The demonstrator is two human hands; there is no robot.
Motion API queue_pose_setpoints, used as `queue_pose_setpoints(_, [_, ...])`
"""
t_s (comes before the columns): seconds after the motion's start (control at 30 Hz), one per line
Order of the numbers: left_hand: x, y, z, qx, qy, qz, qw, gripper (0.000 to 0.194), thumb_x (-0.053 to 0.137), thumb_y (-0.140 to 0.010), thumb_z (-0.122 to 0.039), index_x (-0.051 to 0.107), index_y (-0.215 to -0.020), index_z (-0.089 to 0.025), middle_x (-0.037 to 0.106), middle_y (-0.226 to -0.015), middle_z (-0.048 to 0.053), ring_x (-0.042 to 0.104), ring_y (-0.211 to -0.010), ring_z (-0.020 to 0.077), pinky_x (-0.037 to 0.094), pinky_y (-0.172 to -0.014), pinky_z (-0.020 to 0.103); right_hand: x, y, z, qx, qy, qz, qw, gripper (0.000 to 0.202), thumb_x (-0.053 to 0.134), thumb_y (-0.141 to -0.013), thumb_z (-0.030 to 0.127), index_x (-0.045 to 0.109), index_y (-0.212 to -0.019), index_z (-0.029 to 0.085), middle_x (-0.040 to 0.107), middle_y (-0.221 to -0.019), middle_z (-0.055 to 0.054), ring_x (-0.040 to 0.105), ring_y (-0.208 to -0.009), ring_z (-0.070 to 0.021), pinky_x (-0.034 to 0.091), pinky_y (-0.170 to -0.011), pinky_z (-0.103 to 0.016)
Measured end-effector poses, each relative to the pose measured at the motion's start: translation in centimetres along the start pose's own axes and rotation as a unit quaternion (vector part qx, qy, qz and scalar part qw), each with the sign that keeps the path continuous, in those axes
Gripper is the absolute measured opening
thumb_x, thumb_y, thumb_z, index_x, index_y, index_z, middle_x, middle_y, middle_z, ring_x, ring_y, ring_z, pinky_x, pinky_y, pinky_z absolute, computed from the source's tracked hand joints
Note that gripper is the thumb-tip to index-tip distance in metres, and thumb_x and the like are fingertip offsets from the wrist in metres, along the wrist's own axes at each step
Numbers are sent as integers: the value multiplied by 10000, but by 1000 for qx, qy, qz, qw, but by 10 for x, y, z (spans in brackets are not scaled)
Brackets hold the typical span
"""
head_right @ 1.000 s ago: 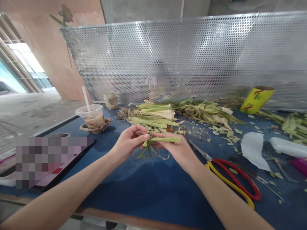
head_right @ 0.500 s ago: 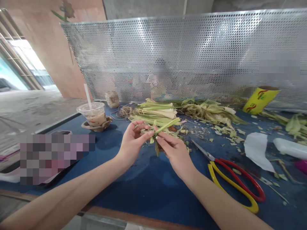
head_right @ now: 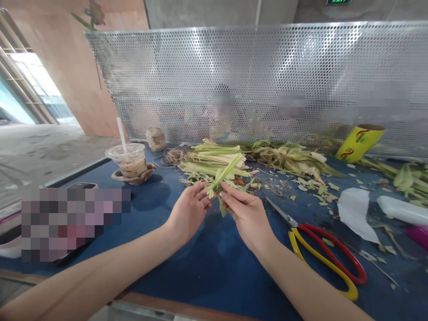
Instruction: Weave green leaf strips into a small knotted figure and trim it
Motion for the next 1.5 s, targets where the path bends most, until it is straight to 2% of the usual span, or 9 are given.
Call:
queue_pose_setpoints(0.1, [2,4,10,-9,-65,46,997,207,701,-619,-234,602,-785,-156,623,-796,6,552,-717,106,346,-572,213,-3,-1,5,-12,-1,3,1000,303,803,-532,295,743,-827,259,717,-769,-19,585,-622,-133,497,-658,-318])
queue_pose_setpoints(0.23, [13,10,7,56,-95,125,986,225,780,-577,-255,660,-744,-164,610,-721,-15,512,-695,94,390,-688,217,-2,0,9,-29,36,19,999,309,804,-536,330,737,-833,278,724,-927,-31,637,-877,-205,477,-853,-364])
queue_pose_setpoints(0.43, [18,12,-2,44,-44,137,989,193,808,-527,-208,636,-590,-149,548,-546,-37,487,-590,80,390,-630,218,7,6,6,-37,76,88,992,273,739,-633,388,718,-892,304,717,-954,-18,658,-856,-219,488,-842,-408])
queue_pose_setpoints(0.67, [11,13,5,-50,-44,125,990,173,788,-563,-223,679,-681,-160,573,-641,-11,489,-615,83,333,-554,207,10,17,27,-150,272,93,946,271,610,-760,285,673,-1020,327,684,-1056,23,632,-949,-225,485,-858,-373])
queue_pose_setpoints(0.87, [13,10,-7,1,-51,114,992,159,763,-594,-233,642,-644,-142,564,-690,3,471,-661,93,350,-596,214,4,10,22,-120,203,85,968,308,600,-783,394,619,-1090,378,675,-1064,38,582,-761,-158,483,-669,-308])
queue_pose_setpoints(1.07, [14,6,-9,31,-43,127,991,103,658,-716,-212,612,-661,-138,560,-655,-5,464,-592,78,348,-566,210,6,11,19,-102,244,84,961,308,611,-778,393,623,-1085,370,674,-727,33,499,-602,-115,451,-653,-301])
queue_pose_setpoints(1.27, [8,2,-16,68,-21,71,995,112,687,-689,-237,623,-700,-145,641,-726,15,553,-686,114,395,-613,227,5,6,12,-81,188,98,974,292,591,-792,401,627,-1082,388,658,-1101,30,588,-770,-146,487,-695,-311])
queue_pose_setpoints(1.37, [2,-1,-23,72,-3,32,997,129,734,-637,-216,623,-678,-167,682,-773,14,586,-750,113,385,-595,203,-5,2,22,-104,234,46,965,333,574,-797,415,615,-1121,349,697,-993,-2,598,-773,-163,489,-659,-299])
queue_pose_setpoints(1.5, [-2,-3,-27,66,-23,6,998,192,807,-525,-189,674,-661,-157,674,-706,-2,563,-660,82,374,-555,183,-11,6,45,-183,376,-43,907,327,557,-798,366,648,-1100,281,700,-908,-31,609,-712,-163,487,-596,-274])
Point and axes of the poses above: each hand's wrist, its own y-axis away from the middle knuckle, its own x-axis out of the palm, z = x × y, the point moved 6 cm from there along -y, towards the middle knuckle
